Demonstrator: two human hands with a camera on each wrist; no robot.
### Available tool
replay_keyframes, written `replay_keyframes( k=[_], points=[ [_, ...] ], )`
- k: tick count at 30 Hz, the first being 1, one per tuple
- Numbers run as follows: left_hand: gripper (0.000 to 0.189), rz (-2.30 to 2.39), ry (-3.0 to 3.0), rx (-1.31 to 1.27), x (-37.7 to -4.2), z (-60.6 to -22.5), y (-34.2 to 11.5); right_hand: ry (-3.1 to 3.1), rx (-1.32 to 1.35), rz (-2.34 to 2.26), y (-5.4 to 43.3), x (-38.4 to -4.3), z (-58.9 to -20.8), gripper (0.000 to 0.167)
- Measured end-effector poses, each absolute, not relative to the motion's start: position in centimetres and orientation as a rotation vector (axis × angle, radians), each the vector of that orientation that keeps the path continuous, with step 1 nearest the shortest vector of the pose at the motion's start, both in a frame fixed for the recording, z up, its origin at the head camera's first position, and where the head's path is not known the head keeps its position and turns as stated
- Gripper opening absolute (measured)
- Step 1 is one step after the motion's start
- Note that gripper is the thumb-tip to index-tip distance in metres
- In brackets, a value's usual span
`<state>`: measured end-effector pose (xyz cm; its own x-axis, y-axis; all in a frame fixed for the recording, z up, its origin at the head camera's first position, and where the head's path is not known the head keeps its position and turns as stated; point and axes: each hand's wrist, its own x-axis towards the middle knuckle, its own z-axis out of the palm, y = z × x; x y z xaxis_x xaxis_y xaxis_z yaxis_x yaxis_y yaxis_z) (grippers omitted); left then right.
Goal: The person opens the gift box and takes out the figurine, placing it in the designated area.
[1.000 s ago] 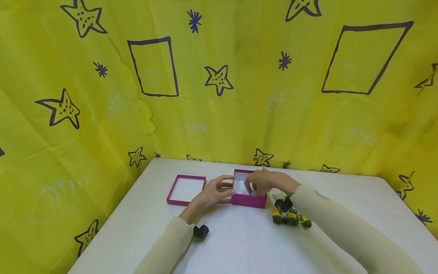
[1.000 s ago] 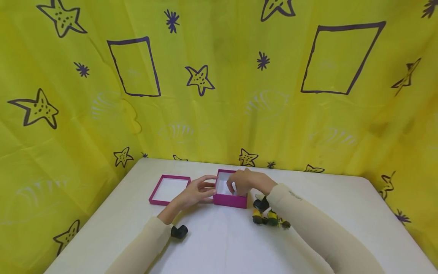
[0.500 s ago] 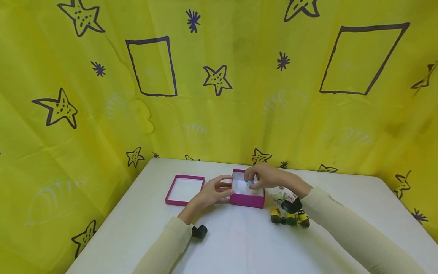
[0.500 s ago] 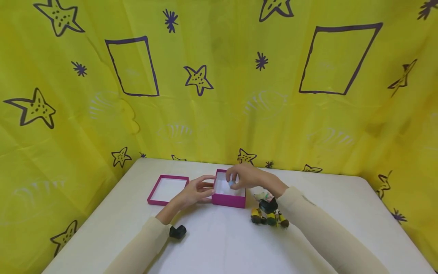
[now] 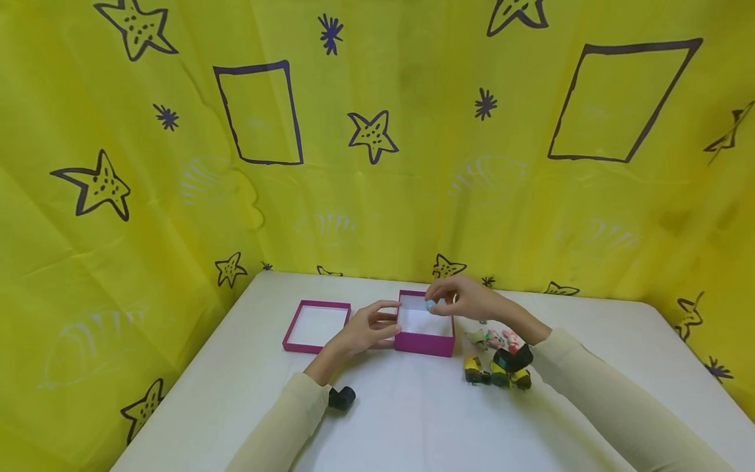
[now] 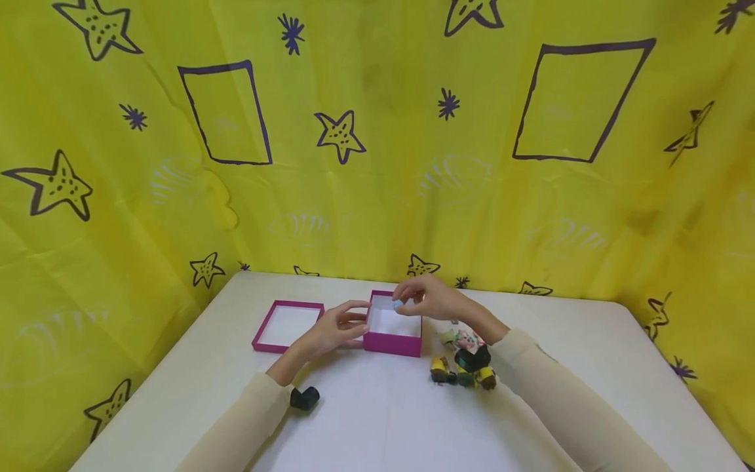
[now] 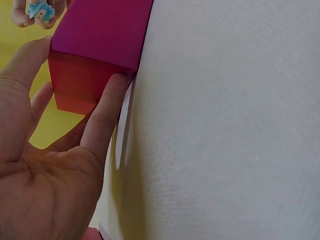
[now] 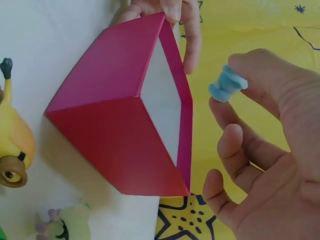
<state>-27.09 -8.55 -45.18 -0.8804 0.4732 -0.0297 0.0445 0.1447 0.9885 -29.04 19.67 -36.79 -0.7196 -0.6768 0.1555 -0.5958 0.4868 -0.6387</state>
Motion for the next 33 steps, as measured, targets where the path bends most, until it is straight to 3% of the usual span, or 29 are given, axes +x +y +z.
replay_keyframes(
  k=[33],
  points=[
    [0.059, 1.757, 2.144, 0.503, -27.0, -45.1, -8.6, 2.711, -1.004, -1.138, 24.1, -28.9, -37.1, 0.021]
  ],
)
